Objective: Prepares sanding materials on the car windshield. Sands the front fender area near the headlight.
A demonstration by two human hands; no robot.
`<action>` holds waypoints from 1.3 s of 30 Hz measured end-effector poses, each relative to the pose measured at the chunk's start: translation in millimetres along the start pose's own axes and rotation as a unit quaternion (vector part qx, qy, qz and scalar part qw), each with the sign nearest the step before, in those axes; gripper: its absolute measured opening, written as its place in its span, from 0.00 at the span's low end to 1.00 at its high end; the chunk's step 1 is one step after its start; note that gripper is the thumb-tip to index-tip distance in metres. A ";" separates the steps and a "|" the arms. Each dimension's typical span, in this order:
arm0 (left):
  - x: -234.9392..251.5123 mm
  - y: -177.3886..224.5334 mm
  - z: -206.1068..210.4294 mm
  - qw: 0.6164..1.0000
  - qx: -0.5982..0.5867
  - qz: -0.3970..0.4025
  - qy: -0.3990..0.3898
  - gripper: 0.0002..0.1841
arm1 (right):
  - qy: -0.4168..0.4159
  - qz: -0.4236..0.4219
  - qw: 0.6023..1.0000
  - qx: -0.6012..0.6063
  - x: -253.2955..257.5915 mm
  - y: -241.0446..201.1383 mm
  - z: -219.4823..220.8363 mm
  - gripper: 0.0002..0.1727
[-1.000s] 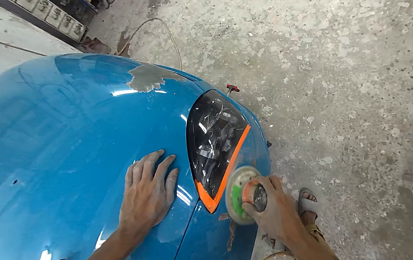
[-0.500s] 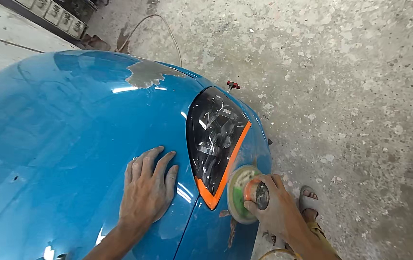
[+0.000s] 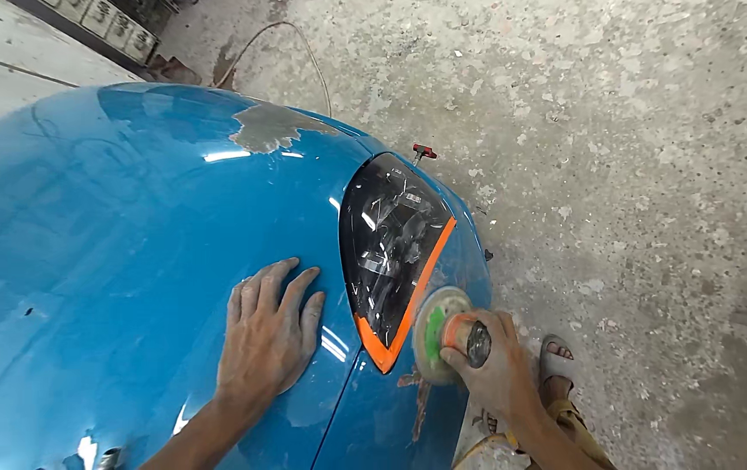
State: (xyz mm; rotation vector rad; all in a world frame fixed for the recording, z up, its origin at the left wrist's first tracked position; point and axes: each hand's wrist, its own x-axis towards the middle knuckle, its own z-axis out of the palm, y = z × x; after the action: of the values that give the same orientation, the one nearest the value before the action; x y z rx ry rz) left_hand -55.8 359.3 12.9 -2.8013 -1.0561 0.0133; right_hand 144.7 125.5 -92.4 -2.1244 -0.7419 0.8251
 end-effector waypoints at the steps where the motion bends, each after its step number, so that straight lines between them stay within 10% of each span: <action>1: -0.4 -0.1 -0.3 1.000 0.000 -0.001 -0.002 0.30 | 0.021 0.014 1.000 0.009 1.3 -1.4 2.8 0.41; 39: 2.2 -0.2 -1.7 1.000 -0.005 0.007 0.001 0.30 | 0.145 0.038 0.989 0.011 9.8 -35.9 16.4 0.41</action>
State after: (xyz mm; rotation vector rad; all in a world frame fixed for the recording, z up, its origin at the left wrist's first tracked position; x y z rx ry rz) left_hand -54.1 360.7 14.7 -2.8178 -1.0388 0.0067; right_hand 129.9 159.7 -76.0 -2.2013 -0.5003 0.5423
